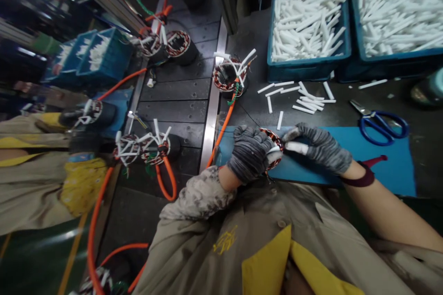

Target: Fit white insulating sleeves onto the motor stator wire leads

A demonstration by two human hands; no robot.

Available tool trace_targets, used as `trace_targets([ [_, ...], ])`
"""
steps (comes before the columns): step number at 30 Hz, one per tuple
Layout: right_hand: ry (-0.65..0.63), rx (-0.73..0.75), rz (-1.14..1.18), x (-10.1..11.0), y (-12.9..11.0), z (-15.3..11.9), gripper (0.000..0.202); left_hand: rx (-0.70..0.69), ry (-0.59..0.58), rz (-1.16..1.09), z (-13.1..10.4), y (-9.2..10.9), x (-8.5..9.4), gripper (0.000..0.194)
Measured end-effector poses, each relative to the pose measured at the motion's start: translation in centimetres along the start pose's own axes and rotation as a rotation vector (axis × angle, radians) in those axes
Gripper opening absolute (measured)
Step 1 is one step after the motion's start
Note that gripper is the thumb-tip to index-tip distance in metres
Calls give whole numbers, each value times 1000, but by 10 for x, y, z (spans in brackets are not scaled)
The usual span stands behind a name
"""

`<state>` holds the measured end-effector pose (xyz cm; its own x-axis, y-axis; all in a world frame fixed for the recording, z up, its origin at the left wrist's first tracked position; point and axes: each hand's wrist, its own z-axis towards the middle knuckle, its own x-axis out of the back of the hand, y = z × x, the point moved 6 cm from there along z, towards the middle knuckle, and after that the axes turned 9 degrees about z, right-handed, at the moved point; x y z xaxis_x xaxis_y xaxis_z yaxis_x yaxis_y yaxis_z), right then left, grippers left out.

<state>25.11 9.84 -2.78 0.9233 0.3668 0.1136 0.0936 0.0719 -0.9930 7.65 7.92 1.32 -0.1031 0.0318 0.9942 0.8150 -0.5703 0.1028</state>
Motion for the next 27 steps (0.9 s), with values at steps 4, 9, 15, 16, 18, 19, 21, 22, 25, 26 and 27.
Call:
trace_targets([
  [4, 24, -139, 49, 5, 14, -14, 36, -13, 192, 17, -18, -10, 15, 50],
  [9, -125, -82, 17, -15, 14, -17, 39, -141, 198, 42, -73, -35, -3, 68],
  [15, -20, 102, -578, -4, 14, 20, 32, 99, 136, 75, -74, -27, -34, 80],
  [16, -15, 114, -677, -1, 16, 29, 31, 147, 102, 68, -66, -24, -33, 86],
  [18, -48, 129, -761, 0, 21, 47, 27, 181, 11, 26, -46, -20, -25, 98],
  [19, -65, 134, -760, -1, 23, 54, 24, 163, -25, -15, -36, -19, -20, 104],
  [21, -74, 144, -731, -1, 24, 63, 23, 87, -64, -142, -22, -17, -8, 117],
  [22, -65, 148, -724, -1, 22, 63, 23, 51, -57, -214, -19, -17, -3, 122],
  [25, 47, 153, -638, 6, 8, 44, 28, 44, 27, -369, -29, -16, 3, 121],
  [26, 122, 138, -554, 11, 2, 31, 28, 73, 77, -390, -37, -15, 3, 114],
  [27, 206, 109, -441, 16, -2, 18, 28, 111, 137, -397, -46, -14, 3, 105],
])
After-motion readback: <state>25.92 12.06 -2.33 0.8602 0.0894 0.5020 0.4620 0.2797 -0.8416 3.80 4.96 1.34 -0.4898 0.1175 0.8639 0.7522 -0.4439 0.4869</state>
